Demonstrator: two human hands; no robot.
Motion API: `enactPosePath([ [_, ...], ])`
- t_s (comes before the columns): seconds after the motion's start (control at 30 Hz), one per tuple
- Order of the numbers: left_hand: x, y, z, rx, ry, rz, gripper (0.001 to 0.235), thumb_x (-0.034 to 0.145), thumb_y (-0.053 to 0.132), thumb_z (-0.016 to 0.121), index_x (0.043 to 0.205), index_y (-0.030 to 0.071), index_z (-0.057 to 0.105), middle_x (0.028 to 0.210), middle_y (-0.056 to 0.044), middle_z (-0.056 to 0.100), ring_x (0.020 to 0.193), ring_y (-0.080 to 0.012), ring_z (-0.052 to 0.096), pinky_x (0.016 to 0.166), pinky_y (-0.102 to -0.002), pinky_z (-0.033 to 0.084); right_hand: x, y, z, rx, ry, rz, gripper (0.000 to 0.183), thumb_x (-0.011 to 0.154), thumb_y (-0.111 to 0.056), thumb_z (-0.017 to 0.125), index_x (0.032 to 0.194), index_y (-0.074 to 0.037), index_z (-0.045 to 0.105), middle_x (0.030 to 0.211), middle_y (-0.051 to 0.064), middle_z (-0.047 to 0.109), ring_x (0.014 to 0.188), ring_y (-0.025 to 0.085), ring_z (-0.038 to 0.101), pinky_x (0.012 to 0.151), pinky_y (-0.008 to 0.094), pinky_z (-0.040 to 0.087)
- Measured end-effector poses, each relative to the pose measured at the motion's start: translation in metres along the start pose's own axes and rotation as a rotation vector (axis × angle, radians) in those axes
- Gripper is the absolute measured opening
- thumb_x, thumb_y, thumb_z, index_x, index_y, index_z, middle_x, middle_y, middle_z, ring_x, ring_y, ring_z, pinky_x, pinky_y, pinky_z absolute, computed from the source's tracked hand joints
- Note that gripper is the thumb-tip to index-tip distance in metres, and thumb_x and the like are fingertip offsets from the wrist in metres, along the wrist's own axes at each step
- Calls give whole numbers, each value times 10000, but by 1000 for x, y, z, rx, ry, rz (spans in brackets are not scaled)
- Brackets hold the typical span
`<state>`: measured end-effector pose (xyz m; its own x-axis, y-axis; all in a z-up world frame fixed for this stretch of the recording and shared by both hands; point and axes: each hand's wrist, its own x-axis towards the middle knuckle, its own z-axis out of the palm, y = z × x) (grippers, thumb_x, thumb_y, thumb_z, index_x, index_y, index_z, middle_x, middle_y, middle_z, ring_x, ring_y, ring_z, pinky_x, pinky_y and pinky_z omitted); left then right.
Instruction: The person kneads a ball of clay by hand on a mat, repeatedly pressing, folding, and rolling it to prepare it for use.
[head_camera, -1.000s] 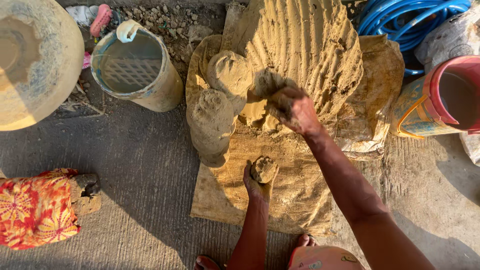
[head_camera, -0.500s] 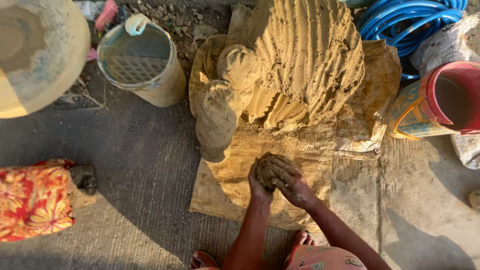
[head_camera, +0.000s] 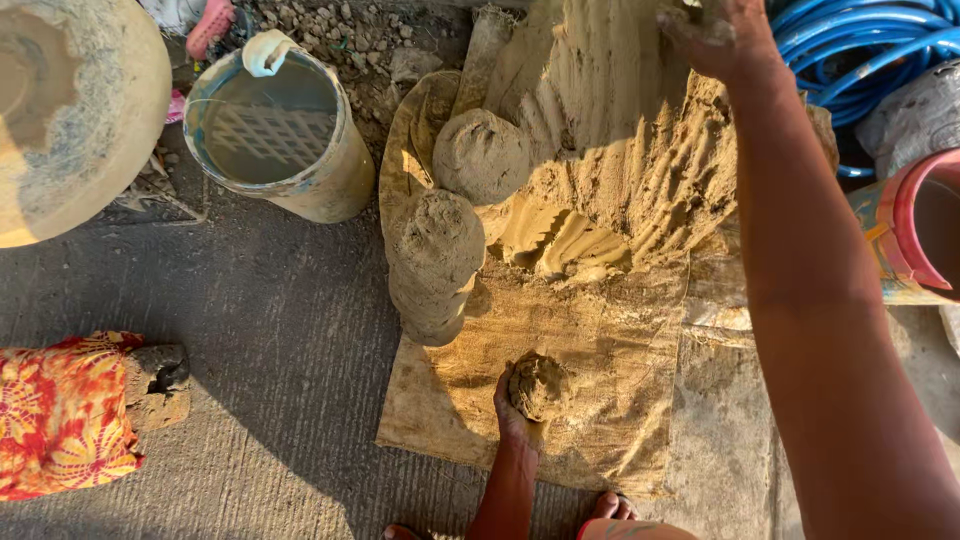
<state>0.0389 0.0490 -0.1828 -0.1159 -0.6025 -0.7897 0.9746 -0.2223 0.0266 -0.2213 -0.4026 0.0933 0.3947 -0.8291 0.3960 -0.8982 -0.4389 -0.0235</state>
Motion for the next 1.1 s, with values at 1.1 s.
enactPosePath([
  [1.1, -45, -7, 82, -64, -293, -10, 681, 1018, 585, 469, 1451, 64, 536, 1291, -155, 619, 1159, -299, 646, 984, -461, 597, -342, -285, 10, 766, -393, 219, 598, 1086, -558, 378, 1526, -170, 496, 1638, 132, 411, 1521, 324, 364, 1281, 584, 223],
])
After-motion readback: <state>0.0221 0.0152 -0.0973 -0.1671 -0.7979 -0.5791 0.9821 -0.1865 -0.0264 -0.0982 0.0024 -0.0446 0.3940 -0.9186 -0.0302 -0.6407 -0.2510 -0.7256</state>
